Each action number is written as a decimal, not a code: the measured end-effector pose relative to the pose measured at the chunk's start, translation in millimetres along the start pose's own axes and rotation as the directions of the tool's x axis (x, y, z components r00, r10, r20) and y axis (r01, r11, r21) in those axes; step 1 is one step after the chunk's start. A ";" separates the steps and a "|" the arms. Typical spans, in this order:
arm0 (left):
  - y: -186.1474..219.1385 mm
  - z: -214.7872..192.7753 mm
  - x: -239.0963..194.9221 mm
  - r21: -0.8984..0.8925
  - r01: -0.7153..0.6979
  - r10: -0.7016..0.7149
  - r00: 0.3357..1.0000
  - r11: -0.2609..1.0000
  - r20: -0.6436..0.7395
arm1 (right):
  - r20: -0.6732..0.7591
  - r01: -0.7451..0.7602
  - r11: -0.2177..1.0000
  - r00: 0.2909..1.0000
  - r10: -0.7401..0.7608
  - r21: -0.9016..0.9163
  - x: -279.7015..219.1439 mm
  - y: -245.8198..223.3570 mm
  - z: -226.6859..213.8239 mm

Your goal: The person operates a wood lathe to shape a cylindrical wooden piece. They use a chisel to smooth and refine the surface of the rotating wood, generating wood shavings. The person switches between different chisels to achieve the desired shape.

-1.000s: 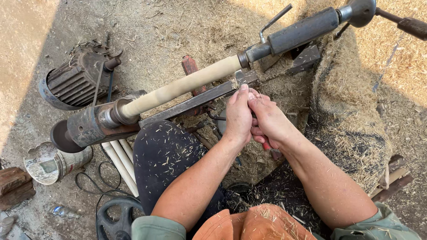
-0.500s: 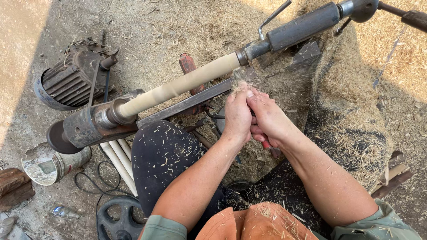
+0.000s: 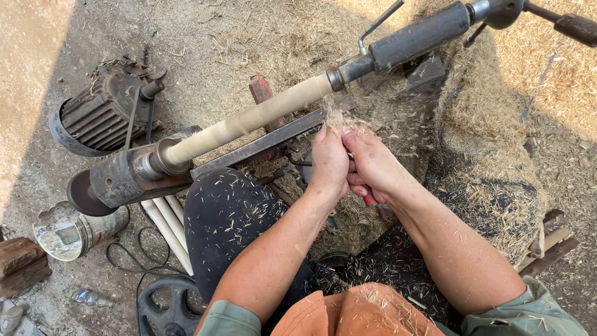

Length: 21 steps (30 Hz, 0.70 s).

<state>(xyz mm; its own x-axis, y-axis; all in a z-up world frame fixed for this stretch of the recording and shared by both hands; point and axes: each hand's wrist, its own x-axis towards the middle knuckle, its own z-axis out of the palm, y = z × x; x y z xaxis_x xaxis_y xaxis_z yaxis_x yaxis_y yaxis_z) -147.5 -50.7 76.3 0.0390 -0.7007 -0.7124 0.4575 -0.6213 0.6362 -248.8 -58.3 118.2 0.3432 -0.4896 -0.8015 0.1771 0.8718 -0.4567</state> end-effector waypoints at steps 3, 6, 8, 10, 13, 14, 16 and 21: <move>2.5 1.4 -0.9 -0.045 0.013 -0.013 1.000 0.999 0.010 | 0.014 0.020 1.000 1.000 -0.020 0.021 -0.5 2.6 -2.7; 6.0 5.5 -1.1 -0.071 -0.019 0.020 1.000 0.997 0.013 | 0.040 0.033 0.999 0.999 -0.034 0.036 -2.9 -2.9 -0.9; 7.1 4.1 -3.3 -0.051 -0.032 0.033 0.999 0.998 0.035 | -0.005 0.027 1.000 1.000 -0.027 -0.002 -4.4 -5.4 2.1; 8.8 5.9 -2.9 -0.062 -0.032 0.035 0.998 0.998 0.056 | 0.016 0.058 0.998 0.998 -0.058 -0.005 -4.5 -8.6 3.9; 8.6 6.9 -4.0 -0.077 -0.025 0.030 0.998 0.997 0.060 | 0.028 0.065 0.998 0.997 -0.065 -0.016 -7.2 -8.9 4.9; 9.3 7.3 -4.1 -0.056 -0.038 0.041 0.998 0.998 0.053 | 0.032 0.066 0.998 0.997 -0.066 -0.022 -7.5 -10.1 5.7; 11.1 7.2 -3.9 -0.031 -0.024 0.024 0.999 0.999 0.024 | 0.006 0.054 0.998 0.999 -0.054 -0.010 -7.3 -11.3 6.6; 5.4 5.7 -1.5 -0.034 -0.023 0.024 1.000 0.999 0.013 | 0.034 0.031 0.999 0.999 -0.032 0.010 -3.1 -5.4 -1.8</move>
<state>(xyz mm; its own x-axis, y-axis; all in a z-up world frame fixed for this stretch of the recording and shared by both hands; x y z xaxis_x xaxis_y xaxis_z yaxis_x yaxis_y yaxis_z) -150.1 -55.0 82.4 0.0384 -0.7198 -0.6932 0.4862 -0.5926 0.6423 -252.5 -61.5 122.5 0.3687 -0.5161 -0.7731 0.1966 0.8562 -0.4778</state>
